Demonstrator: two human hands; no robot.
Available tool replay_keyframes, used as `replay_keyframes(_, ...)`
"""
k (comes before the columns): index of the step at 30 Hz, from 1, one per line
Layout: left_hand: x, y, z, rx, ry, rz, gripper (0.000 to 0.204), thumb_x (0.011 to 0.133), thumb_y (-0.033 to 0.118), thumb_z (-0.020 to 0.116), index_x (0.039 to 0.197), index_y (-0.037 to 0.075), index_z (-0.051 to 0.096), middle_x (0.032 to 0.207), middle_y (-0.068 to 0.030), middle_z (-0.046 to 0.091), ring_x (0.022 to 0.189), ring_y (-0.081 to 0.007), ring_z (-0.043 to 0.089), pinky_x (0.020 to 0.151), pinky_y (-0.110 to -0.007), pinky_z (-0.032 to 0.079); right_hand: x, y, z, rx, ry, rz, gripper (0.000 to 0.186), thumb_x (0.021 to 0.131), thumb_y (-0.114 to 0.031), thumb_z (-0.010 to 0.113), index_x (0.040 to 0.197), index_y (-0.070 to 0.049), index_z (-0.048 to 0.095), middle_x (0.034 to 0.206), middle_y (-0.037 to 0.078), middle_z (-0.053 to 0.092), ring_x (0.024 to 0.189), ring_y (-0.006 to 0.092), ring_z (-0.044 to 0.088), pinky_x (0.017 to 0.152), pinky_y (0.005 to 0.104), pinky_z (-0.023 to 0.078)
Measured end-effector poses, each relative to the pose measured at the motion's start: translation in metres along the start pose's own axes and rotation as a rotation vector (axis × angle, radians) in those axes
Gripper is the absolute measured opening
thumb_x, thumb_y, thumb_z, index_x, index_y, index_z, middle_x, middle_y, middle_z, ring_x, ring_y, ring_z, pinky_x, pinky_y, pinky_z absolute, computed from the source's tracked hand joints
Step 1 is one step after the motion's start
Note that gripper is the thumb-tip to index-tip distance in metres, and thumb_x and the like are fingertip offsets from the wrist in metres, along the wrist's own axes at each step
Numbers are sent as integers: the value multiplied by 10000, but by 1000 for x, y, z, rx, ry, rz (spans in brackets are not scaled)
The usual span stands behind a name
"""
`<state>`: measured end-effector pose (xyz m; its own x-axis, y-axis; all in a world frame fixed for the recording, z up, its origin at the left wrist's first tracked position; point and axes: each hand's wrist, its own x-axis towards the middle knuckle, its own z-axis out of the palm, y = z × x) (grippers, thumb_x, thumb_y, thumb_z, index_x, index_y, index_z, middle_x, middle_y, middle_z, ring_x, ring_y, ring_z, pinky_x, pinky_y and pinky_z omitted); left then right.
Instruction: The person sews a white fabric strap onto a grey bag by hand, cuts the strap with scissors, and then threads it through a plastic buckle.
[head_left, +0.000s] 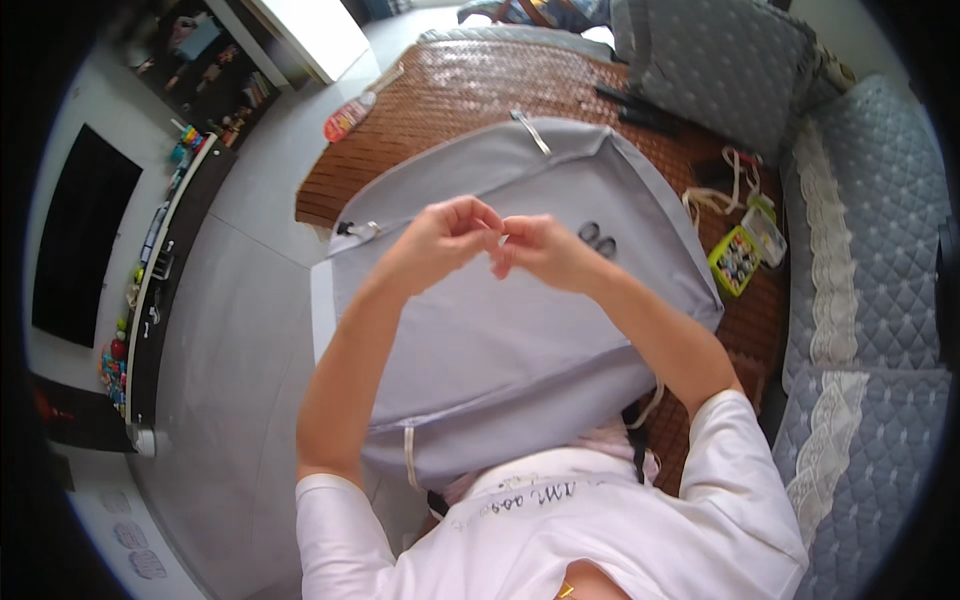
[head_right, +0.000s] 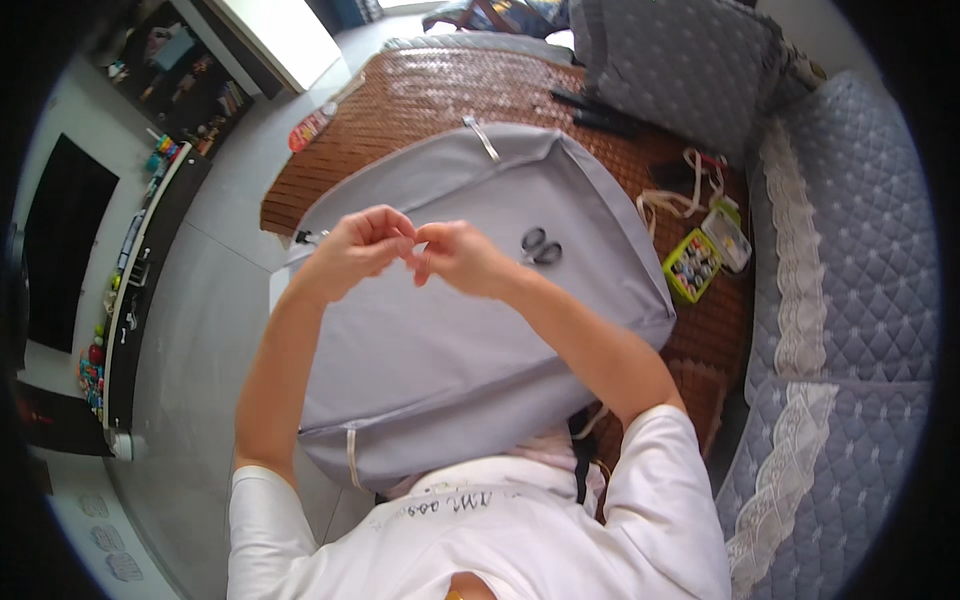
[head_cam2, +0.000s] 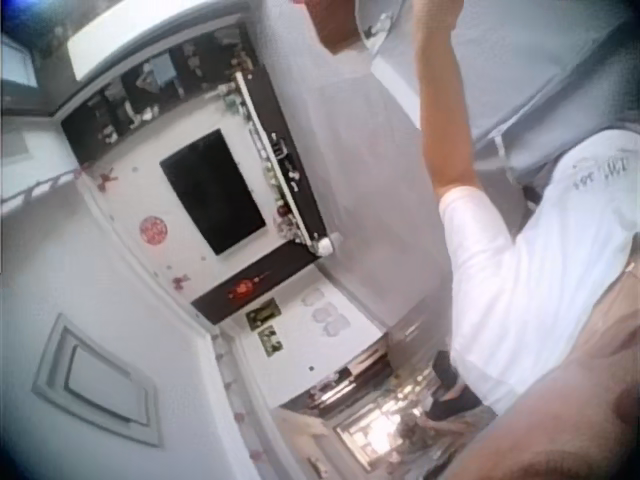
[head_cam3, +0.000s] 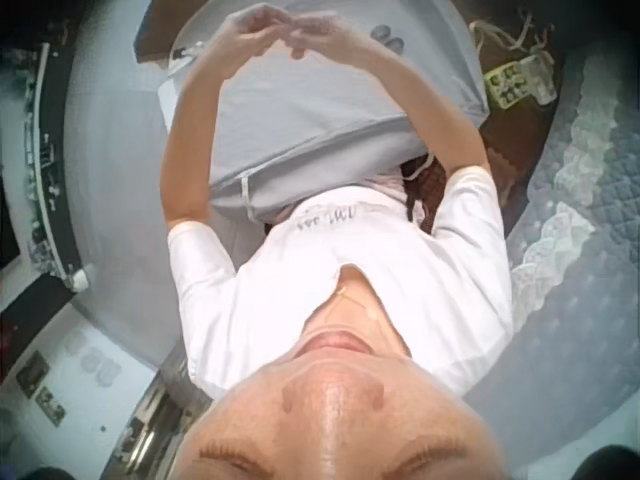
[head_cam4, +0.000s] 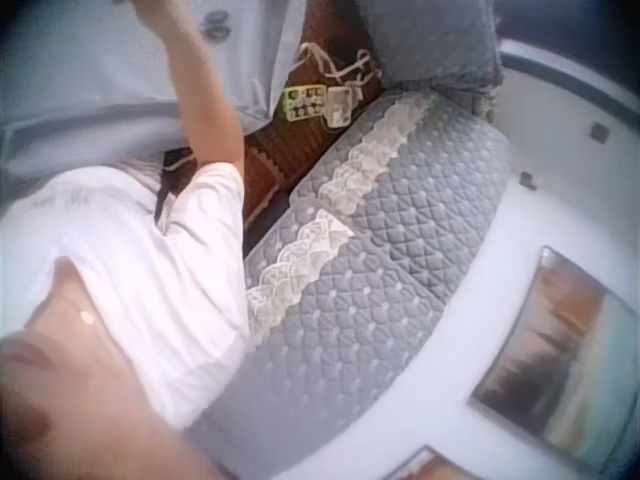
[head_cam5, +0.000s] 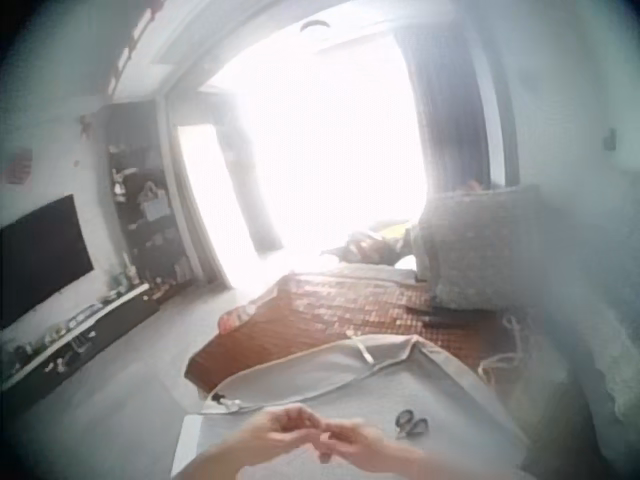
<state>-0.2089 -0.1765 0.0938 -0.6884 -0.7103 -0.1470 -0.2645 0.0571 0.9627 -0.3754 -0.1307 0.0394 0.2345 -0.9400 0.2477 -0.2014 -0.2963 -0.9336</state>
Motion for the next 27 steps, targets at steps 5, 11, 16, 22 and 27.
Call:
replay_keyframes(5, -26, -30, 23, 29, -87, -33, 61, 809, 48, 525, 859, 13, 527, 754, -6, 532, 702, -64, 509, 580, -199, 398, -62, -22, -32, 215, -203, 296, 123, 800, -87, 529, 832, -7, 617, 574, 20, 526, 531, 75, 485, 503, 211, 407)
replay_keyframes(11, -149, -101, 6, 829, 124, -95, 331, 587, -109, 526, 878, 49, 550, 938, -107, 535, 933, -286, 484, 793, -353, 391, -207, 56, -200, -683, 464, 679, 167, 758, -65, 490, 865, -9, 605, 751, 127, 606, 668, 222, 575, 633, 311, 452)
replay_keyframes(16, -237, -147, 30, 999, 157, -183, 503, 580, -74, 570, 1049, 96, 509, 1083, -102, 482, 1028, -291, 437, 861, -375, 351, -288, 159, -228, -1084, 431, 870, 229, 728, -29, 468, 923, -25, 588, 872, 202, 585, 848, 343, 553, 740, 394, 439)
replay_keyframes(22, -231, -181, 45, 849, 242, 168, 279, 734, 138, 588, 1002, 67, 558, 946, -94, 559, 924, -287, 509, 816, -383, 381, -301, 178, -238, -1174, 545, 839, 240, 708, -52, 498, 933, -17, 572, 861, 244, 556, 869, 385, 523, 765, 411, 422)
replay_keyframes(27, -196, -154, 10, 117, 496, -282, 355, 886, 329, 412, 883, 18, 582, 769, -83, 583, 720, -197, 560, 682, -309, 441, -268, 124, -209, -1023, 457, 838, 298, 689, -281, 640, 669, 11, 582, 674, 173, 594, 661, 306, 590, 609, 376, 459)
